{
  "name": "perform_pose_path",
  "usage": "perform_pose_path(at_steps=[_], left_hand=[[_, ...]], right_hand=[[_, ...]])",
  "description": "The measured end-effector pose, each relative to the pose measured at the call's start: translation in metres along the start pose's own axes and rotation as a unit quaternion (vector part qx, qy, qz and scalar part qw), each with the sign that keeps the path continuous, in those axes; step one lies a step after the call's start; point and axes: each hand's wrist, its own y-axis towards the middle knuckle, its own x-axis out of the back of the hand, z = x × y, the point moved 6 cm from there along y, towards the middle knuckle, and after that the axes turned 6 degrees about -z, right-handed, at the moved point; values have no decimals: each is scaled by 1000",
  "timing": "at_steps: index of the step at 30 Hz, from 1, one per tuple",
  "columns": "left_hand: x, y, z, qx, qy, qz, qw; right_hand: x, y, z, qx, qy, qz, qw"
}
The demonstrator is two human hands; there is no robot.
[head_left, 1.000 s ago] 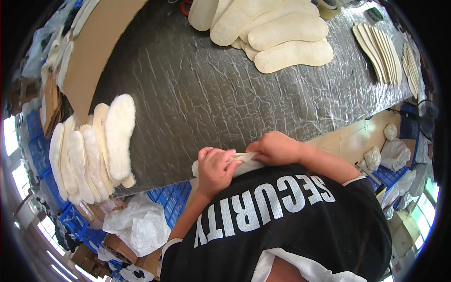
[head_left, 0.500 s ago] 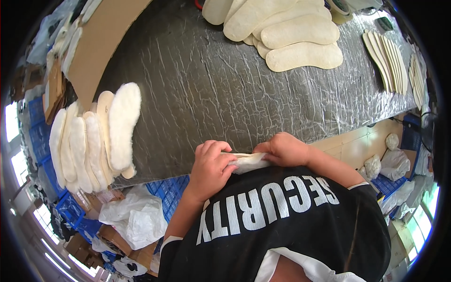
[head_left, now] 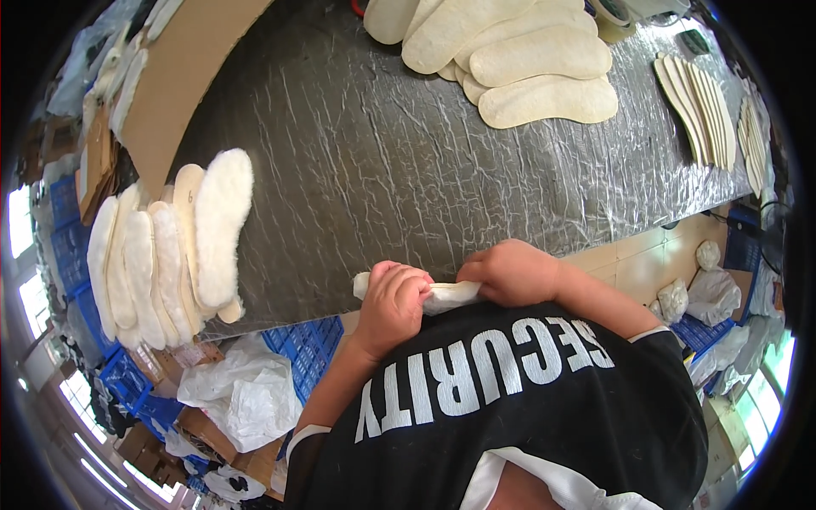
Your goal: The recorder assembles shoe insoles by aligning and pressing a soft white fabric layer onto a shaped insole base.
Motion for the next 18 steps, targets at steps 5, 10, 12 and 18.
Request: perform_pose_path(at_steps=[5, 10, 12, 18], left_hand=[[2, 4, -2, 1, 8, -11, 1000], [18, 2, 1, 70, -19, 8, 997], [34, 5, 4, 103, 1, -7, 995], [34, -2, 7, 59, 30, 76, 995]], right_hand=[[-2, 13, 22, 62, -44, -101, 992], [-17, 16, 15, 107, -117, -132, 978], [-16, 15, 14, 113, -109, -140, 978], [-14, 16, 18, 137, -90, -140, 977]])
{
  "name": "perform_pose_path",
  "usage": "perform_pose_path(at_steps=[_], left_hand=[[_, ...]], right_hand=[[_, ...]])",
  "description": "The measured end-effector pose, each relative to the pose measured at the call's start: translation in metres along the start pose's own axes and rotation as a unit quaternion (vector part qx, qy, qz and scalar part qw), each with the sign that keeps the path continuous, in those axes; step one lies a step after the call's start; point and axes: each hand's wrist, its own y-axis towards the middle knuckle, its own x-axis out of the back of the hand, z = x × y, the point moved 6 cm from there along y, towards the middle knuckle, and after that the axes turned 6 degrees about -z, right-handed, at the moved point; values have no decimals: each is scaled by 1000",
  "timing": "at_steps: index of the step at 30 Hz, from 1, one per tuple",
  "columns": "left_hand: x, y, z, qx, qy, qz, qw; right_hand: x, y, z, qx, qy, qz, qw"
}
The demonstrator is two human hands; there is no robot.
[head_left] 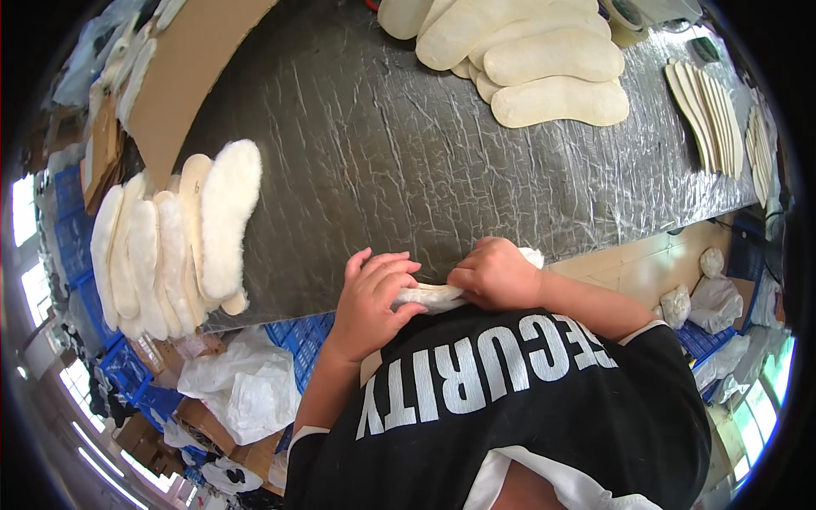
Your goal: The recorder assembles shoe insoles by aligning and pressing a soft white fabric layer onto a shaped insole base.
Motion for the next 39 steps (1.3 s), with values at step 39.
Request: perform_pose_path(at_steps=[39], left_hand=[[-20, -7, -15, -59, 152, -91, 983]], right_hand=[[-8, -7, -13, -103, -7, 3, 995]])
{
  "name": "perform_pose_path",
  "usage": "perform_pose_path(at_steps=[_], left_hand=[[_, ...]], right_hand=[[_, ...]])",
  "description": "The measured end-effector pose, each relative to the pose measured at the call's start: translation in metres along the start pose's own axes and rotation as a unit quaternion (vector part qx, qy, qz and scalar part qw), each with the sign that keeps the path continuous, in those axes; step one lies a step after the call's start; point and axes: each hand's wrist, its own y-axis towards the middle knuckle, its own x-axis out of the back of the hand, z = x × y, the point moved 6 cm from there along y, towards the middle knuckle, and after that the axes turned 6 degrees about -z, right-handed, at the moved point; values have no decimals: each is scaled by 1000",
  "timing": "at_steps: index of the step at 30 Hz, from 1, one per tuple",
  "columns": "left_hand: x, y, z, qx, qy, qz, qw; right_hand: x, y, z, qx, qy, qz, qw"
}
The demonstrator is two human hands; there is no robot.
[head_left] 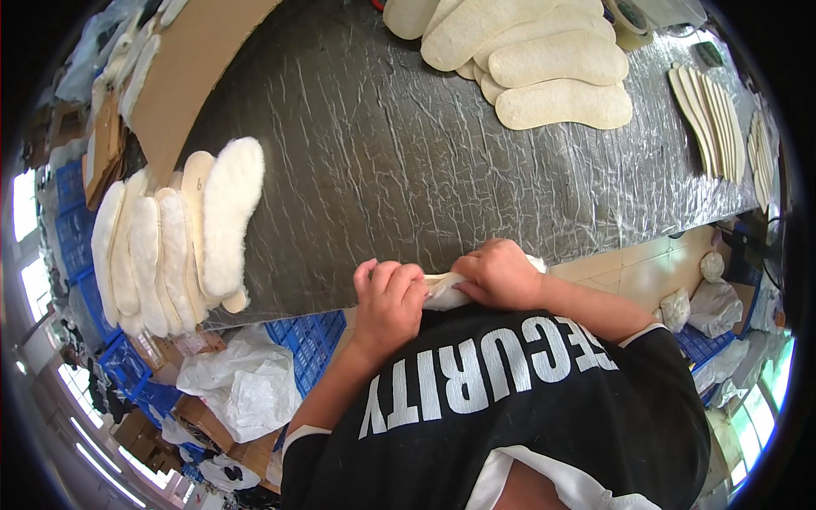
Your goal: The recorder assembles shoe insoles by aligning and pressing a soft white fabric layer onto a shaped insole base.
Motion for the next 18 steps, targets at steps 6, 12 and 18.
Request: perform_pose_path(at_steps=[6, 12, 18], left_hand=[[-12, -6, 6, 16, -71, -12, 997], [-14, -5, 10, 72, -114, -28, 990], [-7, -1, 16, 88, -112, -19, 990]], right_hand=[[-2, 3, 0, -32, 10, 49, 998], [0, 5, 1, -9, 13, 88, 996], [-2, 18, 15, 36, -28, 46, 998]])
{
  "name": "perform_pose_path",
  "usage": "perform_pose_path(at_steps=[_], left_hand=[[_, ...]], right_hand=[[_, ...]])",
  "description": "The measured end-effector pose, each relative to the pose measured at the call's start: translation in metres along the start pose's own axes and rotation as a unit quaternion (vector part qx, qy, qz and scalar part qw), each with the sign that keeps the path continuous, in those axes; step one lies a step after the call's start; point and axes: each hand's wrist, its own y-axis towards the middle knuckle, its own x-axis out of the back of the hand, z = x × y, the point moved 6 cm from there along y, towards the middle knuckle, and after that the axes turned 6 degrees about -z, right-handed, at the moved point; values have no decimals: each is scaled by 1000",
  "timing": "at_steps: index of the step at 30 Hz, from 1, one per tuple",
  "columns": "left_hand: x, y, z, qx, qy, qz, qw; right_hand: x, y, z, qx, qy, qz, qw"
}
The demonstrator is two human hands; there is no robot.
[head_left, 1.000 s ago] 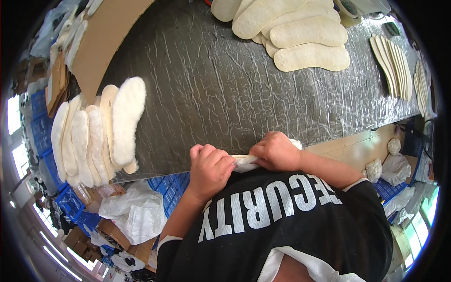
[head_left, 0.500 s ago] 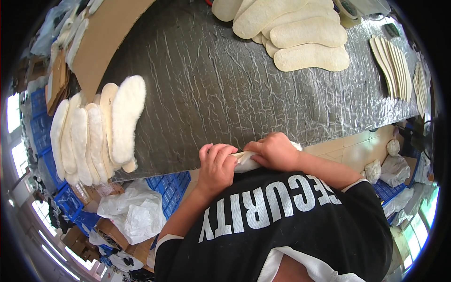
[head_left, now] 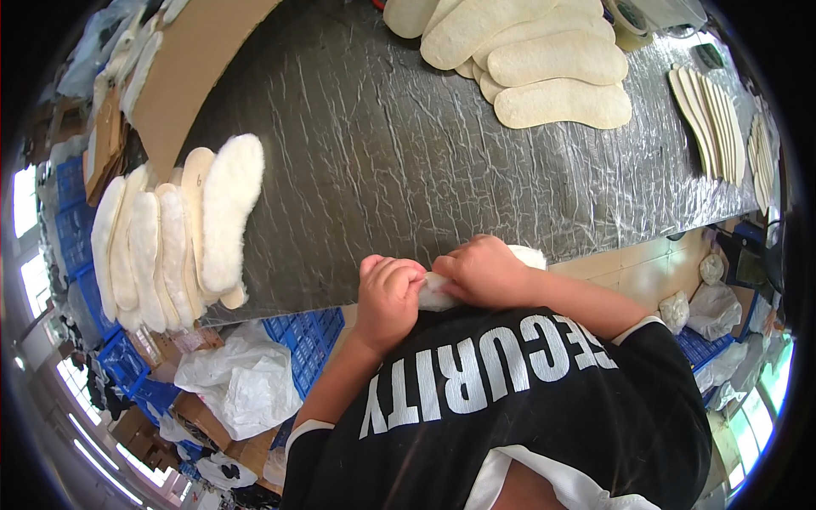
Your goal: The recorder assembles shoe insoles by aligning and pressing a soft white fabric layer onto a shaped insole base.
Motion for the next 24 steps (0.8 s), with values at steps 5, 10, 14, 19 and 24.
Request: perform_pose_path(at_steps=[5, 10, 14, 19, 24], left_hand=[[27, -4, 30, 136, -148, -44, 979], [26, -11, 29, 128, -132, 27, 983], [14, -12, 27, 206, -134, 66, 967], [8, -10, 31, 134, -155, 3, 979], [23, -23, 61, 143, -161, -74, 974]], right_hand=[[-4, -6, -3, -2, 22, -44, 999], [-1, -4, -2, 16, 27, -54, 998], [-1, -5, -2, 16, 36, -67, 997], [-2, 3, -2, 15, 14, -21, 1000], [23, 8, -34, -121, 15, 84, 989]])
